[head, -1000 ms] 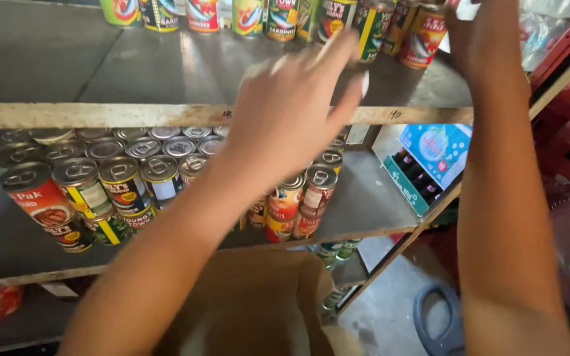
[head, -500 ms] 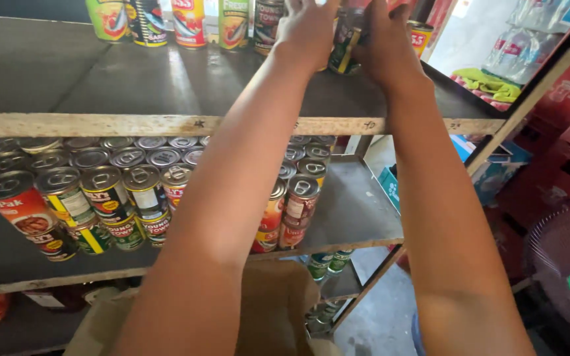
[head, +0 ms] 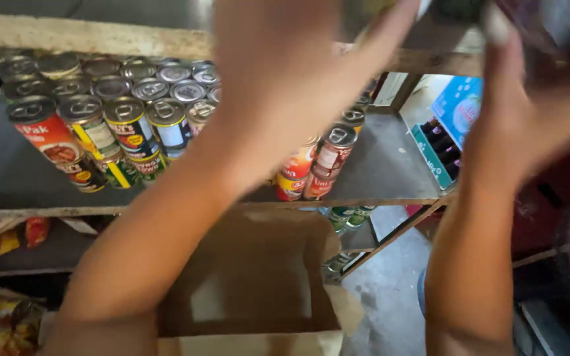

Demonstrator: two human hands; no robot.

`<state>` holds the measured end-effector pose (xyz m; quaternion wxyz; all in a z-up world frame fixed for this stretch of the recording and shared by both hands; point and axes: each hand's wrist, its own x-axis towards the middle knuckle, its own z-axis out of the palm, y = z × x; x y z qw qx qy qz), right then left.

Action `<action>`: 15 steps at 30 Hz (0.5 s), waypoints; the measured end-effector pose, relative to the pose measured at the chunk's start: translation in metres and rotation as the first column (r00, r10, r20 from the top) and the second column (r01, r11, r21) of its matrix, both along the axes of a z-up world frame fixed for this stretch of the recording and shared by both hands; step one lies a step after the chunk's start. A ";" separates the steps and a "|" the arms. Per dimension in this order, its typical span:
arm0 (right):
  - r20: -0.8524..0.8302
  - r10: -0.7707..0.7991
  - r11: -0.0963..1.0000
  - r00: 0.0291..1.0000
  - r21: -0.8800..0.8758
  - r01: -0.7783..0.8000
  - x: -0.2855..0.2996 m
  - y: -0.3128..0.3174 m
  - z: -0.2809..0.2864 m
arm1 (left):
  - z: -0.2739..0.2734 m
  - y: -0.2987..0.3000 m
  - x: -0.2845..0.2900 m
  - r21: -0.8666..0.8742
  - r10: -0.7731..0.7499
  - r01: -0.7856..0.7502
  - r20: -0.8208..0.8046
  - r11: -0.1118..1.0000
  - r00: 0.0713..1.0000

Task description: The person picks up various canned goods from a wooden shelf and places them one by one into a cardboard box.

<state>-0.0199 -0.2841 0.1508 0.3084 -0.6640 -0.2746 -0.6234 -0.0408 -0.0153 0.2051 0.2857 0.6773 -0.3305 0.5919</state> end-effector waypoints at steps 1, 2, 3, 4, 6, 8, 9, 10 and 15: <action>-0.013 0.005 1.000 1.000 -0.003 -0.005 -0.023 0.012 -0.011 | -0.016 0.019 -0.027 -0.003 0.005 -0.005 -0.013 1.000 1.000; -0.039 0.112 0.991 0.993 0.077 -0.108 -0.046 0.024 -0.022 | -0.031 0.038 -0.055 -0.048 -0.118 0.113 -0.136 0.992 0.984; -0.054 0.224 0.964 0.973 0.161 -0.213 -0.067 0.034 -0.034 | -0.046 0.056 -0.083 -0.111 -0.246 0.224 -0.245 0.968 0.938; -0.062 0.234 0.962 0.970 0.161 -0.222 -0.076 0.040 -0.043 | -0.054 0.058 -0.089 -0.115 -0.236 0.213 -0.252 0.970 0.938; -0.076 0.446 0.855 0.892 0.331 -0.400 -0.097 0.054 -0.061 | -0.069 0.064 -0.103 -0.107 -0.182 0.151 -0.420 0.983 0.889; -0.145 0.347 0.919 0.927 0.249 -0.305 -0.097 0.060 -0.077 | -0.094 0.068 -0.087 -0.041 -0.098 0.090 -0.542 0.995 0.834; -0.194 0.237 0.966 0.952 0.152 -0.210 -0.099 0.063 -0.085 | -0.108 0.070 -0.080 0.032 -0.014 0.045 -0.640 0.998 0.769; -0.207 0.239 0.966 0.949 0.154 -0.210 -0.096 0.070 -0.086 | -0.122 0.070 -0.066 0.030 -0.013 0.043 -0.650 0.999 0.760; -0.451 0.401 0.914 0.797 0.256 -0.315 -0.080 0.085 -0.112 | -0.185 0.063 -0.007 0.180 0.135 -0.009 -0.703 0.984 0.698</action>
